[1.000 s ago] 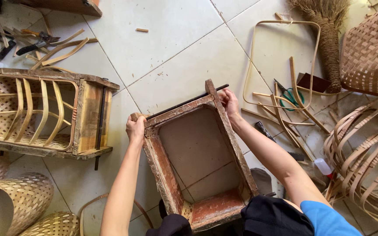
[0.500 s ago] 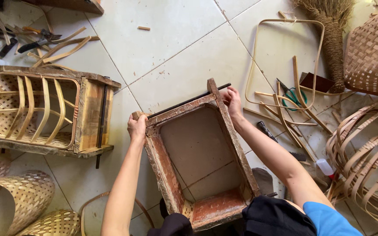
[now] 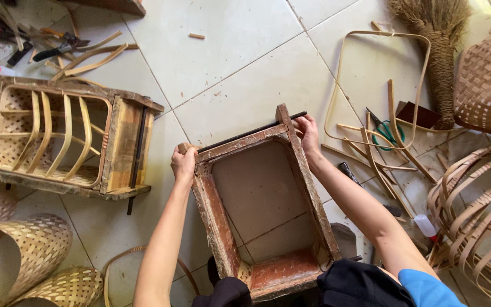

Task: The person removes a finished woven basket from a wooden mold, then places a new bamboo frame into the mold and begins fitting flexible bamboo strips along the edges to form the basket's rim.

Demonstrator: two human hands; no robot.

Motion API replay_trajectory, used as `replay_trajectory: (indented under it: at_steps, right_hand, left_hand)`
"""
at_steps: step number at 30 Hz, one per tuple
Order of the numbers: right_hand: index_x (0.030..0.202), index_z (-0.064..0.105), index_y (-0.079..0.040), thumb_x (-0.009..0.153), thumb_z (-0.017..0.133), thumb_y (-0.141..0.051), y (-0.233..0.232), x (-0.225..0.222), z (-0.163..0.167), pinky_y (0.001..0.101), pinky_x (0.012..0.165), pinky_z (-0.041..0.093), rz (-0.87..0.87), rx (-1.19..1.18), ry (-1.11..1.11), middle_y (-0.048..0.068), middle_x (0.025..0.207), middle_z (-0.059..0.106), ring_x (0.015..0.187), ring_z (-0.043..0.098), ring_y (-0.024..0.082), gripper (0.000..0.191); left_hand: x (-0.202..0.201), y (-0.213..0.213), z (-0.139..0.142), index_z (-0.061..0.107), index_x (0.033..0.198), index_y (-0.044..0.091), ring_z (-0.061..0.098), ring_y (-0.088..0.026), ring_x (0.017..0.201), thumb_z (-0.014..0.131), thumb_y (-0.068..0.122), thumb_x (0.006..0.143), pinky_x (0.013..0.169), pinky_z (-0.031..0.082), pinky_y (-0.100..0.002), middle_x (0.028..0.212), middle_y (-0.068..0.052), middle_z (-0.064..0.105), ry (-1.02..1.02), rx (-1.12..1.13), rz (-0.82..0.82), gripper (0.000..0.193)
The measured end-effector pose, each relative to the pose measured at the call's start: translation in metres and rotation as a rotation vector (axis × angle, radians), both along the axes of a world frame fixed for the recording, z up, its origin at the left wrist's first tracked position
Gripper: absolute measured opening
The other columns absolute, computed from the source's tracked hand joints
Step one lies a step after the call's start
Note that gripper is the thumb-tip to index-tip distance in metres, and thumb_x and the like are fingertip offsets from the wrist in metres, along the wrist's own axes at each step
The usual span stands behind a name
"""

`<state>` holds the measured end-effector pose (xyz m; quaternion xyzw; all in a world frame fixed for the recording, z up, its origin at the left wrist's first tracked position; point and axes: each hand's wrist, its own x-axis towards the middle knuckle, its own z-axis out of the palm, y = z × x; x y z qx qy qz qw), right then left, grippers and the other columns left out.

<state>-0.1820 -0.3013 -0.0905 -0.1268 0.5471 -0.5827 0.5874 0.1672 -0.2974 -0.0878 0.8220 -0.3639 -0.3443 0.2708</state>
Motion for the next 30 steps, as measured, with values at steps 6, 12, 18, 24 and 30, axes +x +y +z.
replay_trajectory:
  at_steps: [6,12,18,24,30]
  right_hand:
    - [0.120,0.066,-0.006,0.107,0.061,-0.035,0.001,-0.002,0.002,0.0446,0.092,0.047,0.119,-0.041,0.521,0.017,0.102,0.063,0.097,0.057,0.027,0.032]
    - [0.117,0.066,-0.005,0.114,0.042,-0.030,-0.027,-0.017,0.003,0.0475,0.118,0.023,0.389,-0.729,1.665,0.011,0.130,0.067,0.139,0.048,0.031,0.034]
    - [0.098,0.072,-0.013,0.108,0.044,-0.028,-0.040,-0.021,0.001,0.0462,0.106,0.028,0.706,-0.486,1.550,0.008,0.119,0.070,0.119,0.053,0.030,0.033]
    - [0.107,0.065,-0.008,0.110,0.043,-0.024,-0.035,-0.023,-0.003,0.0440,0.109,0.032,0.694,-0.531,1.754,0.010,0.111,0.066,0.113,0.055,0.027,0.029]
    - [0.117,0.061,-0.003,0.107,0.048,-0.030,-0.038,-0.019,0.003,0.0444,0.100,0.031,0.470,-0.829,1.530,0.017,0.126,0.060,0.114,0.049,0.033,0.032]
  left_hand:
    - [0.001,-0.002,-0.004,0.067,0.092,0.008,0.067,-0.025,0.079,0.068,0.029,0.073,0.077,0.053,-0.039,0.082,-0.009,0.071,0.014,0.012,0.016,0.028]
    - [0.017,-0.008,-0.014,0.072,0.092,-0.002,0.067,-0.023,0.080,0.070,0.033,0.075,0.073,0.054,-0.040,0.084,-0.010,0.072,0.201,0.175,-0.071,0.039]
    - [0.021,-0.010,-0.004,0.073,0.099,0.004,0.065,-0.021,0.090,0.068,0.037,0.072,0.082,0.051,-0.040,0.093,-0.008,0.072,0.267,0.211,-0.133,0.043]
    - [0.025,-0.009,0.007,0.071,0.100,0.000,0.065,-0.023,0.090,0.068,0.040,0.079,0.083,0.050,-0.039,0.096,-0.012,0.073,0.442,0.314,-0.181,0.045]
    - [0.028,-0.004,-0.002,0.074,0.102,0.003,0.064,-0.018,0.091,0.069,0.038,0.077,0.083,0.049,-0.036,0.098,-0.008,0.073,0.410,0.195,-0.197,0.043]
